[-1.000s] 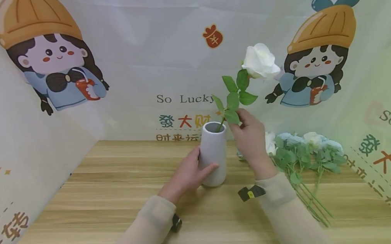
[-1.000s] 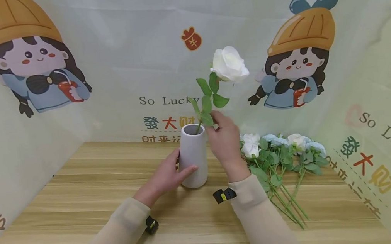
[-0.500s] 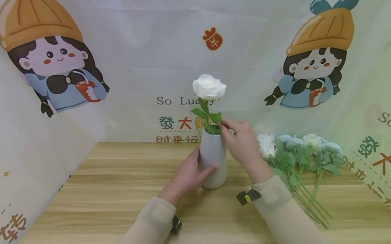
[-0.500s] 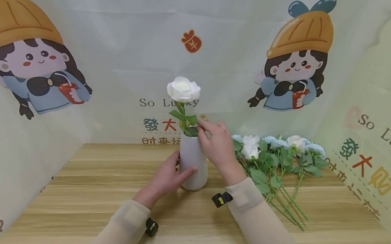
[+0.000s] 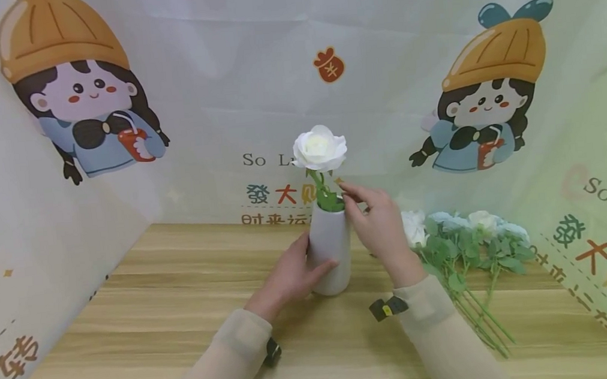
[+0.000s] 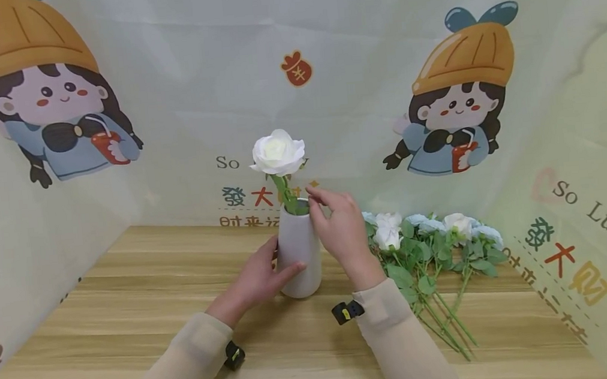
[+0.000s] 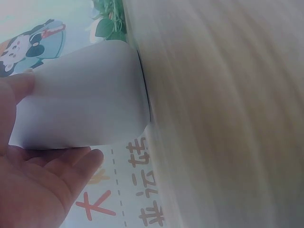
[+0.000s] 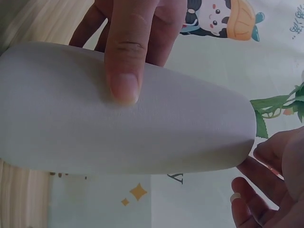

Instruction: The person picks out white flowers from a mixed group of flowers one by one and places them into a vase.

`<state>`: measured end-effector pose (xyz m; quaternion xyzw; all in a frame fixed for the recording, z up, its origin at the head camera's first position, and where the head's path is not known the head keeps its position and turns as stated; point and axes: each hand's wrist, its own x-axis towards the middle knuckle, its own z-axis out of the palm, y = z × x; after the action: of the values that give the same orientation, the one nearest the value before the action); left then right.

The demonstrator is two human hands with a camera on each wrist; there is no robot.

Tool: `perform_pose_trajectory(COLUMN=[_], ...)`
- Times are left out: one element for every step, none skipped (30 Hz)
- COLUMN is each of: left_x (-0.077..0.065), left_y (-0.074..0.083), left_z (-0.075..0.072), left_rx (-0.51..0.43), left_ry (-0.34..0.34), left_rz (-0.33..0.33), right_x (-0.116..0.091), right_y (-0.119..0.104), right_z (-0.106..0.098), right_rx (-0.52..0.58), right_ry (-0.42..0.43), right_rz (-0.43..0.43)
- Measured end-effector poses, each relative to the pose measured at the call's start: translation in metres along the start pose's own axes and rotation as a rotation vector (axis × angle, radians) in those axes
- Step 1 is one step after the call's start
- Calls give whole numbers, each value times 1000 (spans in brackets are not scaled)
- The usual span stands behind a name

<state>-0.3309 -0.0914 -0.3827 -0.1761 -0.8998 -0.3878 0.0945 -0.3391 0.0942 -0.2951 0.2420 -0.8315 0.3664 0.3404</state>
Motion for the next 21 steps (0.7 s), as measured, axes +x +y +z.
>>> perform_pose_trajectory(left_x=[0, 0, 0, 0, 0, 0, 0, 0, -1, -1, -1, -1, -1, -1, 0, 0, 0, 1, 1, 1, 1], left_y=[0, -1, -1, -1, -1, -1, -1, -1, -1, -1, -1, -1, -1, -2, -2, -2, -2, -2, -2, -2, -2], left_z=[1, 1, 1, 1, 1, 1, 1, 1, 0, 0, -1, -1, -1, -1, 0, 0, 1, 2, 2, 3, 3], left_rx=[0, -2, -7, -10, -16, -25, -28, -36, -42, -42, -44, -41, -38, -36, -34, -31, -31, -31, -30, -28, -26], left_ry=[0, 1, 2, 3, 3, 4, 7, 10, 14, 17, 20, 22, 22, 19, 15, 12, 8, 4, 1, -1, -2], left_rz=[5, 7, 9, 12, 11, 11, 12, 10, 7, 4, 0, -2, -2, -7, -7, -7, -7, -8, -9, -12, -11], right_x=[-1, -2, -3, -4, -5, -6, -7, -8, -9, -10, -12, -13, -15, -17, -19, -21, -23, -26, -28, -29, -31], right_y=[1, 1, 2, 3, 5, 7, 9, 11, 13, 16, 19, 22, 25, 29, 32, 36, 39, 43, 46, 50, 53], right_z=[-1, -2, -4, -5, -7, -9, -10, -11, -13, -14, -16, -18, -20, -22, -24, -27, -29, -32, -35, -38, -42], right_rx=[1, 1, -2, -6, -9, -12, -20, -25, -33, -39, -44, -51, -57, -61, -71, -80, -90, -103, -117, -131, -143], right_ry=[-3, -5, -6, -7, -6, -5, -4, -2, -3, -5, -6, -8, -13, -17, -23, -29, -37, -50, -63, -80, -96], right_rz=[6, 12, 15, 15, 15, 13, 10, 6, 1, -1, -5, -8, -10, -11, -7, -3, 2, 8, 16, 26, 40])
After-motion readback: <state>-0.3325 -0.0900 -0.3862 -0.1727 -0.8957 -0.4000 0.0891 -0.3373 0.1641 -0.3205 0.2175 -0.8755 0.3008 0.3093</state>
